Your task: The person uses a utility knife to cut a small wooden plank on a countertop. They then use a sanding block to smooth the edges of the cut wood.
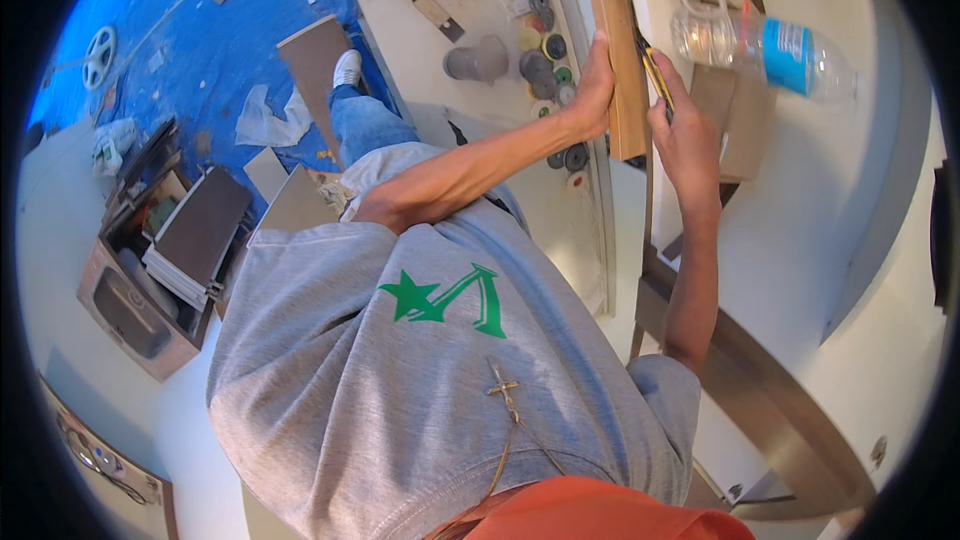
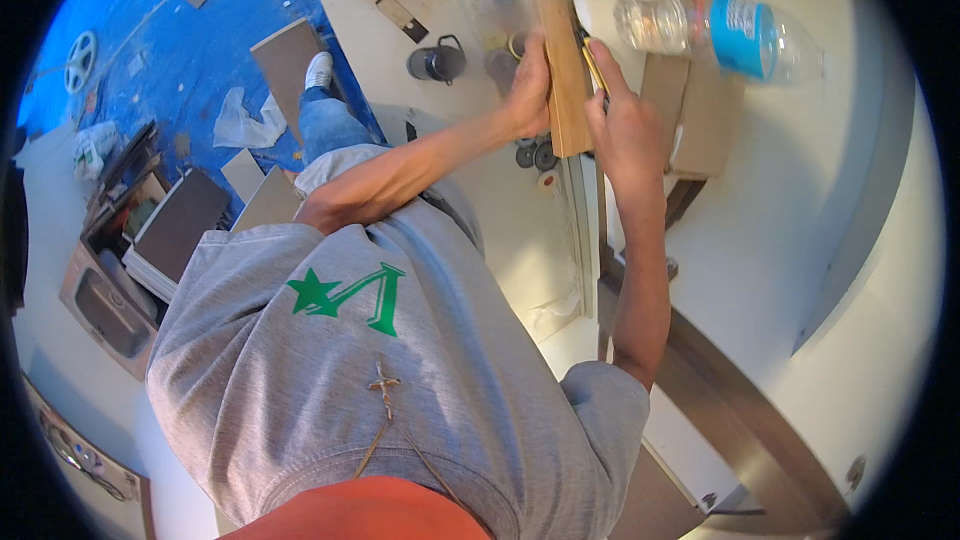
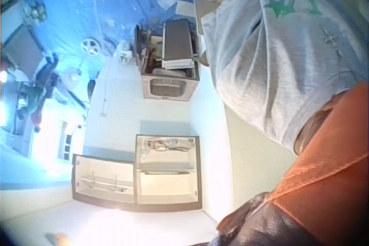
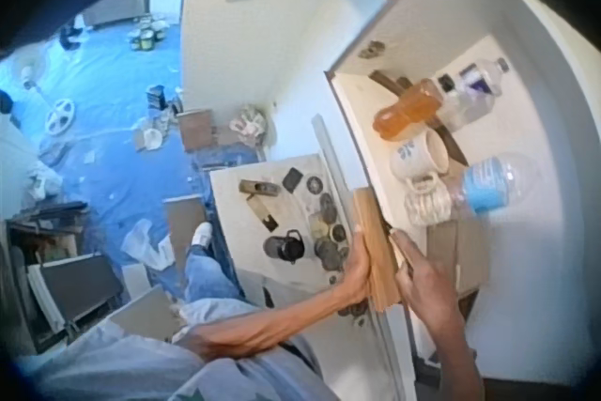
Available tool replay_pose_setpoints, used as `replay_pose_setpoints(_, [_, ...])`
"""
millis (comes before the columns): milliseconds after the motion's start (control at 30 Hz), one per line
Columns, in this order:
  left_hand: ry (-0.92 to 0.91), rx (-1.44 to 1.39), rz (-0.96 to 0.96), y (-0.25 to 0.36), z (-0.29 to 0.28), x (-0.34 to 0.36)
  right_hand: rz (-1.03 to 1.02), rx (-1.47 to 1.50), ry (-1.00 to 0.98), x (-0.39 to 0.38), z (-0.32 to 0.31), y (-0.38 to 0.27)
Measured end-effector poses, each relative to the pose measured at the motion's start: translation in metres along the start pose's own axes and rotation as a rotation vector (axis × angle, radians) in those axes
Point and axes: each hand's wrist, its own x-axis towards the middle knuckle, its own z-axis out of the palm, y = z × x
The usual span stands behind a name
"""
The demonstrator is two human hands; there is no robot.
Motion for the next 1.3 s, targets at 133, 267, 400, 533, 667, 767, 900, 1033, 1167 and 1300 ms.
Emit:
replay_pose_setpoints(133, [-0.002,-0.026,-0.025,-0.026,-0.001,-0.021,-0.049,0.070,0.092,-0.021,0.008,0.014])
replay_pose_setpoints(267, [-0.017,0.022,-0.005,-0.034,-0.006,-0.028,-0.058,0.051,0.136,-0.039,0.012,0.020])
replay_pose_setpoints(400, [-0.015,0.002,-0.022,-0.044,-0.013,-0.025,-0.064,0.016,0.157,-0.040,0.021,0.028])
replay_pose_setpoints(533, [-0.050,-0.007,-0.055,-0.049,-0.017,-0.025,-0.049,0.091,0.159,-0.049,0.027,0.035])
replay_pose_setpoints(667, [-0.029,0.043,-0.029,-0.048,-0.015,-0.026,-0.067,0.107,0.177,-0.051,0.033,0.039])
replay_pose_setpoints(767, [-0.008,0.033,-0.029,-0.048,-0.013,-0.025,-0.090,0.134,0.213,-0.054,0.035,0.040])
replay_pose_setpoints(900, [-0.004,-0.005,-0.049,-0.047,-0.011,-0.028,0.014,0.136,0.126,-0.056,0.033,0.039])
replay_pose_setpoints(1033, [-0.024,-0.022,0.000,-0.045,-0.009,-0.030,0.062,0.117,0.078,-0.058,0.032,0.037])
replay_pose_setpoints(1167, [-0.016,-0.026,-0.022,-0.047,-0.011,-0.023,0.076,0.125,0.100,-0.064,0.033,0.035])
replay_pose_setpoints(1300, [0.037,0.030,0.002,-0.050,-0.015,-0.017,0.094,0.151,0.067,-0.069,0.026,0.029])
